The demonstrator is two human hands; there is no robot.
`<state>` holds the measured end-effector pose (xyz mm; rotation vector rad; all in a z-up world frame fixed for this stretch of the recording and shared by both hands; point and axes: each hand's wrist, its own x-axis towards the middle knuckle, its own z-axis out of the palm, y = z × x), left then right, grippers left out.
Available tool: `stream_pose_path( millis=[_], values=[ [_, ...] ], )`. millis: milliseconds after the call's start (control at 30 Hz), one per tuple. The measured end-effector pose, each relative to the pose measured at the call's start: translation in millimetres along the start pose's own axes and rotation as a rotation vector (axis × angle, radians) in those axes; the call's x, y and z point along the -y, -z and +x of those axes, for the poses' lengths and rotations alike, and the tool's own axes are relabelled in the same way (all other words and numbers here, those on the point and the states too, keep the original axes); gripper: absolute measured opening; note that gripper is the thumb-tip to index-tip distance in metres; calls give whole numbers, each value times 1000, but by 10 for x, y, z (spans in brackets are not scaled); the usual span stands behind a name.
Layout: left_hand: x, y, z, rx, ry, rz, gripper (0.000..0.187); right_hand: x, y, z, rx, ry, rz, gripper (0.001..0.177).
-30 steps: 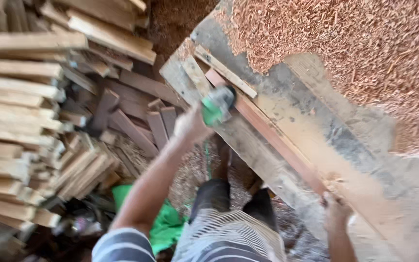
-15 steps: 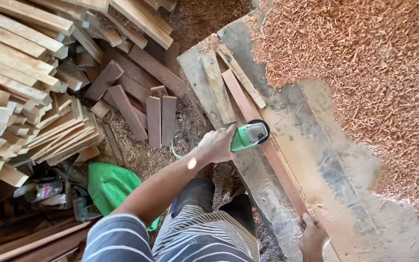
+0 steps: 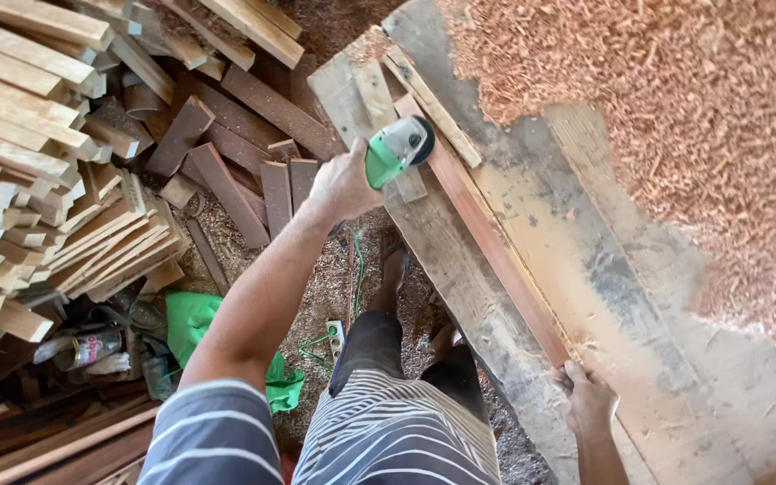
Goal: The person uses an angle grinder to sand several wooden strips on a workbench, picking up and rotating the strips by hand to reach different sides.
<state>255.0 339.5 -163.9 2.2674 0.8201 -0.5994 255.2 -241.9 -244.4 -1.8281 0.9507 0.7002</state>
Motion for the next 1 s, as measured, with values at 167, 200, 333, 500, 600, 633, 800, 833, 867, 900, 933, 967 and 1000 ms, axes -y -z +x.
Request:
stream_pose_path(
  millis=[167, 200, 333, 500, 600, 633, 800, 833, 867, 900, 933, 967, 1000],
  values=[
    [-363, -398, -420, 85, -50, 59, 73, -335, 137, 353, 77, 79, -1, 13],
    [-431, -472, -497, 129, -57, 53, 84, -361, 136, 397, 111, 99, 5, 14],
    [-623, -996, -880, 170, -103, 137, 74, -298, 143, 368, 111, 97, 25, 16],
    [-847, -1589, -1358, 322, -190, 152, 74, -98, 105, 87, 132, 91, 102, 15],
    [-1031, -1647, -1401, 342, -243, 139, 71, -127, 167, 130, 181, 101, 93, 15],
    [-1118, -1392, -1410, 341, -246, 141, 71, -91, 174, 67, 181, 102, 96, 15],
    [-945, -547, -900, 24, 60, 6, 74, -104, 151, 97, 211, 112, 106, 17],
    [-840, -466, -737, 21, 47, 9, 74, -64, 146, 79, 205, 119, 116, 17],
    [-738, -383, -571, -23, 75, 17, 72, -25, 141, 61, 200, 133, 88, 18],
    [-623, -338, -463, -59, 117, 19, 70, 0, 194, 20, 197, 138, 46, 18],
    [-696, -320, -452, -55, 118, 16, 70, 63, 192, 23, 195, 137, 41, 18],
    [-747, -304, -483, -19, 91, 11, 73, 91, 185, 11, 196, 152, -14, 19],
    [-800, -292, -517, 17, 64, 7, 76, 115, 183, 0, 197, 167, -69, 19]
  ],
)
